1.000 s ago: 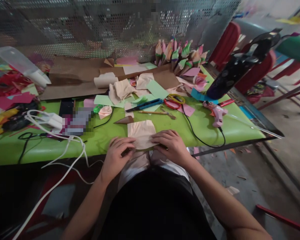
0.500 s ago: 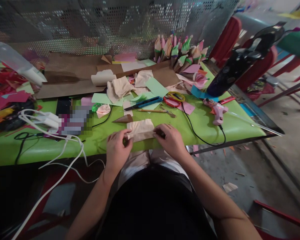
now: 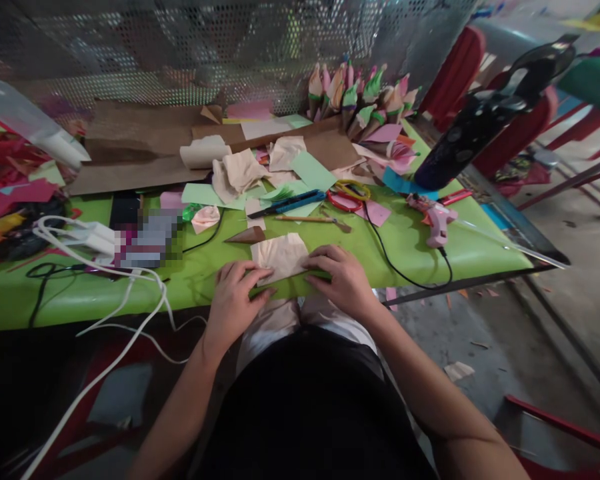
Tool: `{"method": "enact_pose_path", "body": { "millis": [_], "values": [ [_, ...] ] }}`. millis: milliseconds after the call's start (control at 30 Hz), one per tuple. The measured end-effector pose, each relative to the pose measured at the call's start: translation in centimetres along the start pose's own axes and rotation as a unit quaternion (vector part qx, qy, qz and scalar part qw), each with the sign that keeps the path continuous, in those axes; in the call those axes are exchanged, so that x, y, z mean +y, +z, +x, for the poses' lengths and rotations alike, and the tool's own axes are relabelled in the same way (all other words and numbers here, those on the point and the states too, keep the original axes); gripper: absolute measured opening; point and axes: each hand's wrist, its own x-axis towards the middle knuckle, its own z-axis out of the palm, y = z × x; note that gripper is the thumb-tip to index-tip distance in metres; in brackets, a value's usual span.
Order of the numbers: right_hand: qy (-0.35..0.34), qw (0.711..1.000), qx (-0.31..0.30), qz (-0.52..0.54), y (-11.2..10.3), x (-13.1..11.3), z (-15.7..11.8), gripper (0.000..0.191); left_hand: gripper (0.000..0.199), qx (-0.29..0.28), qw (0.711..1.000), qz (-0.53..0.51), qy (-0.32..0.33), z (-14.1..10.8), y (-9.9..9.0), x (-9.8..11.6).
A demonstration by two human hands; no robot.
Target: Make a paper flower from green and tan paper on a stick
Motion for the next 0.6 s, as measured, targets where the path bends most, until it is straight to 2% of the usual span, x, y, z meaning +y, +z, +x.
{"method": "enact_pose_path", "body": {
  "millis": [100,300,433,600],
  "values": [
    [0.013,1.000,0.012,0.003,0.1,0.0,0.3,0.015,0.018,0.000,1.000,-0.008,0.001,0.1,-0.1,-0.1],
    [-0.008,1.000,-0.022,-0.017,-0.3,0.1,0.8,0.019,0.013,0.005,1.000,-0.016,0.003,0.3,-0.2,-0.3],
    [-0.016,0.999,-0.024,-0.018,-0.3,0.2,1.0,0.018,0.015,0.027,0.999,-0.022,0.008,0.5,-0.2,-0.2],
    [0.021,0.999,-0.038,0.018,-0.3,-0.2,1.6,0.019,0.016,0.000,0.999,-0.051,-0.017,1.0,-0.1,-0.3]
  ]
}}
